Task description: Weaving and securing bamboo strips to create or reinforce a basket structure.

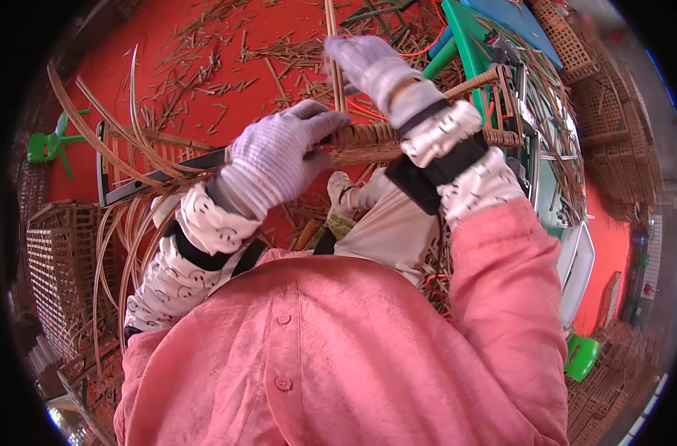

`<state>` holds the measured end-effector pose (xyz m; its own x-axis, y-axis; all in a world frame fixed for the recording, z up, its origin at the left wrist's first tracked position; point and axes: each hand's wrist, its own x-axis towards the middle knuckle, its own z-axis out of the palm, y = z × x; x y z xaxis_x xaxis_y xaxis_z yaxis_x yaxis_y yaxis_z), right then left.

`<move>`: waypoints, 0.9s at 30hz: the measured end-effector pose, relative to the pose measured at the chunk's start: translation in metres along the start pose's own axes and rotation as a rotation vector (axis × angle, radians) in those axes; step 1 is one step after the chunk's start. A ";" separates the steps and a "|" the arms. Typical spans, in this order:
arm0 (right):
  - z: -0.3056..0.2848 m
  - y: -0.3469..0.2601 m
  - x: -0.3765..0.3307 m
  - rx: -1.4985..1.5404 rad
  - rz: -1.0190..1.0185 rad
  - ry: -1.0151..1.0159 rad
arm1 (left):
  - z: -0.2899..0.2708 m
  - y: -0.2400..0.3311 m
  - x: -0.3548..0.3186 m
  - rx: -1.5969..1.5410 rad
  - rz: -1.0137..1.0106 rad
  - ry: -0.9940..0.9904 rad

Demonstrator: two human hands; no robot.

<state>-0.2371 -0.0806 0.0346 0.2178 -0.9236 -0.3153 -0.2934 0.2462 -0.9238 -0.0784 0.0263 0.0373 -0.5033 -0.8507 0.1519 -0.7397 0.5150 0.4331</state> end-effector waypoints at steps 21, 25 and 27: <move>-0.010 0.006 -0.046 -0.703 -0.741 -0.112 | -0.006 -0.021 -0.016 -0.295 0.212 0.425; -0.011 -0.001 -0.041 -0.676 -0.588 -0.154 | 0.029 -0.018 -0.032 -0.143 -0.036 0.349; -0.013 -0.002 -0.038 -0.676 -0.519 -0.154 | 0.039 -0.011 -0.028 -0.077 -0.267 0.141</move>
<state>-0.2568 -0.0492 0.0508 0.5870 -0.8086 0.0397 -0.6017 -0.4686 -0.6468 -0.0740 0.0482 -0.0068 -0.2250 -0.9638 0.1428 -0.7990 0.2665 0.5391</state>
